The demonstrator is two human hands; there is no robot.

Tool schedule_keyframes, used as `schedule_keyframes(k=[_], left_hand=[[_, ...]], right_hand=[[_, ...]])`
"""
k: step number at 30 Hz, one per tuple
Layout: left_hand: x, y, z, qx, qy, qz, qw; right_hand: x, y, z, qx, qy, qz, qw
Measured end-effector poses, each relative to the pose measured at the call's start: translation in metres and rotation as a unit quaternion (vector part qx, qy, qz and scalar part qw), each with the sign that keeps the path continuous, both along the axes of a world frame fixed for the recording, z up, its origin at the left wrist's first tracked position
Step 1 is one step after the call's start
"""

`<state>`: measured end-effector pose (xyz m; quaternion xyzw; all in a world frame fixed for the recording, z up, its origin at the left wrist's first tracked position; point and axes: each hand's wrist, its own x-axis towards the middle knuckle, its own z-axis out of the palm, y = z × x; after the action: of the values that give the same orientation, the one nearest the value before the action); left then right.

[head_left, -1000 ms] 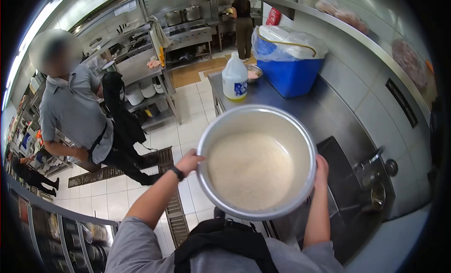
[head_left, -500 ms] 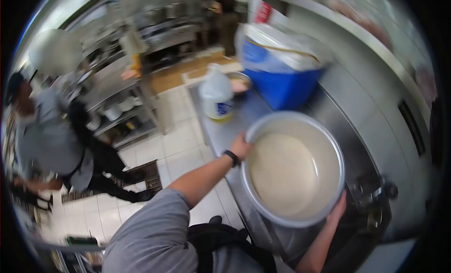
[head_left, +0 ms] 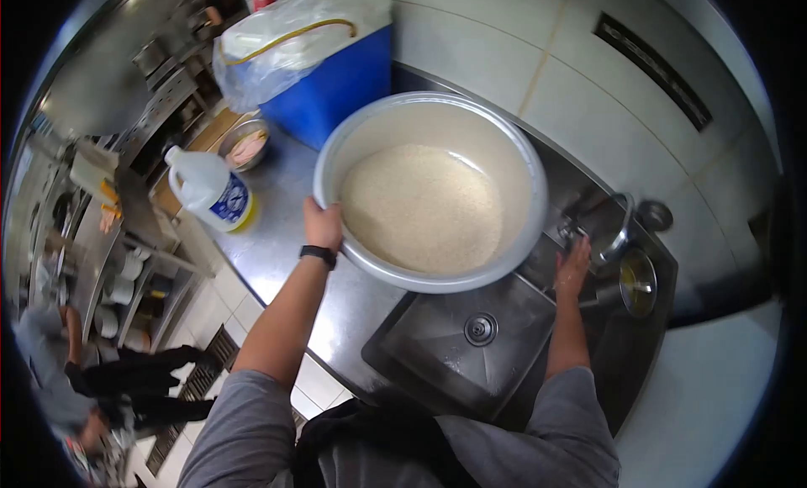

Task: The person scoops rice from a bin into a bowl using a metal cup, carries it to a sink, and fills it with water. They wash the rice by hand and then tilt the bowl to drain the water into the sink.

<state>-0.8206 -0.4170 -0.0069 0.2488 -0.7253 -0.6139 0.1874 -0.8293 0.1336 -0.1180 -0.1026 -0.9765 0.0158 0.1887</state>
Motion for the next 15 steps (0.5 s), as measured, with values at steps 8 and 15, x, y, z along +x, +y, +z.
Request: schedule_keyframes(k=[8,15], left_hand=[[0.004,0.024,-0.008,-0.069,0.004,0.083,0.994],[0.061,0.007,-0.011,-0.113,-0.017,-0.028,0.993]], right_hand=[[-0.006,-0.020,-0.028,0.124,-0.072,-0.057,0.988],[0.037,-0.021,-0.031,-0.768,-0.073,-0.061,0.633]])
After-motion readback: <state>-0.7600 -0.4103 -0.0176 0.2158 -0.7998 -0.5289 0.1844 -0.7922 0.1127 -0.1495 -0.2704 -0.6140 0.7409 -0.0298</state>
